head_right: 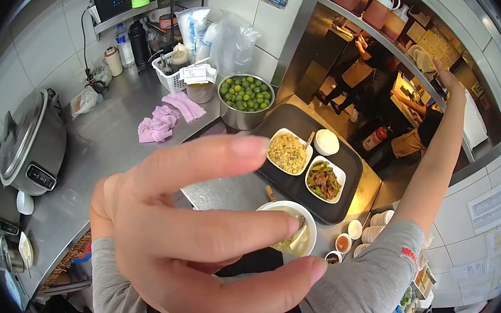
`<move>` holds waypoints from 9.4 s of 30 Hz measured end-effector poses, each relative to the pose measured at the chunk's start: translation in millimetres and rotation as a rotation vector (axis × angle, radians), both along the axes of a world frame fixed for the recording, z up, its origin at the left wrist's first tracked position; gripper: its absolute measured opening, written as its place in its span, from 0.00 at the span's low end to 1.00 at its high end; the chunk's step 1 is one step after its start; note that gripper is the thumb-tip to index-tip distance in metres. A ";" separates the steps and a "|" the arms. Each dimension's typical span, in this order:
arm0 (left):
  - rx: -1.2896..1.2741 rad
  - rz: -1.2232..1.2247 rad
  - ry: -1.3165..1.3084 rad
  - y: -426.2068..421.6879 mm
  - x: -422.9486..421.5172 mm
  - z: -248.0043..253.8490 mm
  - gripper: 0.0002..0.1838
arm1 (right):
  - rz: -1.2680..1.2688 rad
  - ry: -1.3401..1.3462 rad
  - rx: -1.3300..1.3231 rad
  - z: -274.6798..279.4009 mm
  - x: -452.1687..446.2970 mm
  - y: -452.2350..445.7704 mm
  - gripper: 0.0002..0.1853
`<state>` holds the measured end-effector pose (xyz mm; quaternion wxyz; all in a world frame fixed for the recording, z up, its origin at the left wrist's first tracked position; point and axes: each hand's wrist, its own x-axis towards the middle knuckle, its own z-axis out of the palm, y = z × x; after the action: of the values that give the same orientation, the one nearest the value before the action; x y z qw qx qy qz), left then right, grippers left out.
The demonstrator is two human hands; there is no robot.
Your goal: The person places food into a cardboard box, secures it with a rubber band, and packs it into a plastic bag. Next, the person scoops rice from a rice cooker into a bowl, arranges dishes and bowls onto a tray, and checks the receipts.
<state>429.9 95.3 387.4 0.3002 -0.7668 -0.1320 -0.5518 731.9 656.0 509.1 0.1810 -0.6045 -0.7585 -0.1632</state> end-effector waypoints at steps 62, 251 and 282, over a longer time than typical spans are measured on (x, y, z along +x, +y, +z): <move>-1.107 0.024 -0.958 -41.2 -323.9 -203.1 0.23 | 0.573 0.180 0.928 72.8 -399.6 -138.3 0.20; -2.385 -1.477 0.599 -153.2 504.0 -277.0 0.21 | -0.579 1.611 0.492 -369.2 222.3 -922.1 0.26; -1.702 -1.675 0.523 -246.4 1060.9 -262.0 0.10 | -0.558 1.876 0.693 -355.1 702.1 -1044.3 0.23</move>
<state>1490.8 -151.1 125.4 -0.7279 -0.6544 0.1481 -0.1412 1433.9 -388.4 154.0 0.8183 -0.5575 -0.0574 0.1275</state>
